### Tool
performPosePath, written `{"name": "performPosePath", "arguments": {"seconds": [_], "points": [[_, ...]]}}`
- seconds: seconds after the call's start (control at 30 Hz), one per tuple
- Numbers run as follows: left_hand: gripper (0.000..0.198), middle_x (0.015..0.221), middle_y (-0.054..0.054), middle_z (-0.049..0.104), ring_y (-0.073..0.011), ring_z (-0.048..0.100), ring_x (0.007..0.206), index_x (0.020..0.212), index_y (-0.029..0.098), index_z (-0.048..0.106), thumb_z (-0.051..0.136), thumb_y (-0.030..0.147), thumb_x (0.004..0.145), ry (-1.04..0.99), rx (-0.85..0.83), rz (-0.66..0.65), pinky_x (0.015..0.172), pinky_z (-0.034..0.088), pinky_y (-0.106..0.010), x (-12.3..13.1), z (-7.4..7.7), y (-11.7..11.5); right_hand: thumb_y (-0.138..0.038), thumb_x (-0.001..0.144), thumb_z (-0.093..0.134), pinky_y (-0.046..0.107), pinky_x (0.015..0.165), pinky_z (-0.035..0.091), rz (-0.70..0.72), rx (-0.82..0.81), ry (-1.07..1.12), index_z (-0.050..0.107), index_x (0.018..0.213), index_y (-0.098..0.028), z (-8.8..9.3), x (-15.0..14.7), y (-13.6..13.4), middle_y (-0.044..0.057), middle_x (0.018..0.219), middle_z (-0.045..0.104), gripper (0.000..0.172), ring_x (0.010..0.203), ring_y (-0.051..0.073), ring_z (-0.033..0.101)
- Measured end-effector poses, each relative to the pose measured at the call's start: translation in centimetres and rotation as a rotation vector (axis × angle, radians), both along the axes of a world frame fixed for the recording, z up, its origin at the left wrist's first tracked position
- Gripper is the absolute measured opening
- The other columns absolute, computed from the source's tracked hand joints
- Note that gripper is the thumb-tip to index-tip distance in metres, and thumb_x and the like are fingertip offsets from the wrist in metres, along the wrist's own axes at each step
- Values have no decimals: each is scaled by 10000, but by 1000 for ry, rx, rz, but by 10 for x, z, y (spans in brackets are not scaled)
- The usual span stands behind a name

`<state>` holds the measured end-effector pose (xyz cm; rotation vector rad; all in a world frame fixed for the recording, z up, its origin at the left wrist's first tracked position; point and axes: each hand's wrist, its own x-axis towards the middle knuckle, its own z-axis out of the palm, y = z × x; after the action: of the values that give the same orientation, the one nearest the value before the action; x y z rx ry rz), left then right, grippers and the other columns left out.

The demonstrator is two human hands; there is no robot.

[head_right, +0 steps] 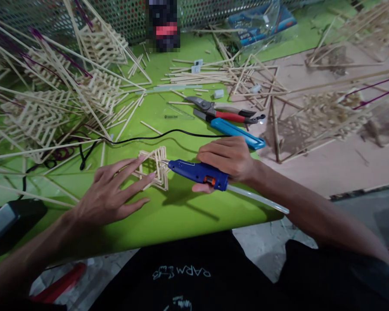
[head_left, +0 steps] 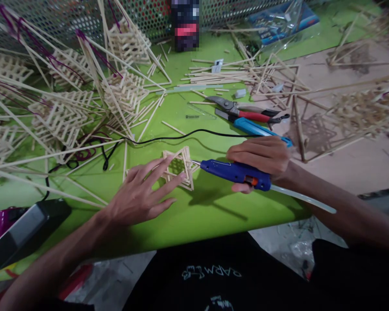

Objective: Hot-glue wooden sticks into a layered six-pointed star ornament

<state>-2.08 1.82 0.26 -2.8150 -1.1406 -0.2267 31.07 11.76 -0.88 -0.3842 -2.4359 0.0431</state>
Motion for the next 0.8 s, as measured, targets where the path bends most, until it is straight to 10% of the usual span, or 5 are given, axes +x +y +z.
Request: {"name": "performPosePath", "arguments": {"seconds": [0.33,0.8], "points": [[947,1412,-226,557,-381,538,1283,1551,75,271,695,550,850,-48,-135,276,1027,455,-512,-1,3,3,-596,894,617,338,557,589,18,26,32,660,931,-134,-1,-3,1,108,778,735,465,655,218,717],[926,1205,-127,685,-313,647,1097,1544,151,271,705,566,838,-203,-246,410,964,537,-481,-1,5,2,-625,939,545,338,571,594,-12,7,60,683,887,-117,2,-4,-2,120,764,734,529,667,220,724]]}}
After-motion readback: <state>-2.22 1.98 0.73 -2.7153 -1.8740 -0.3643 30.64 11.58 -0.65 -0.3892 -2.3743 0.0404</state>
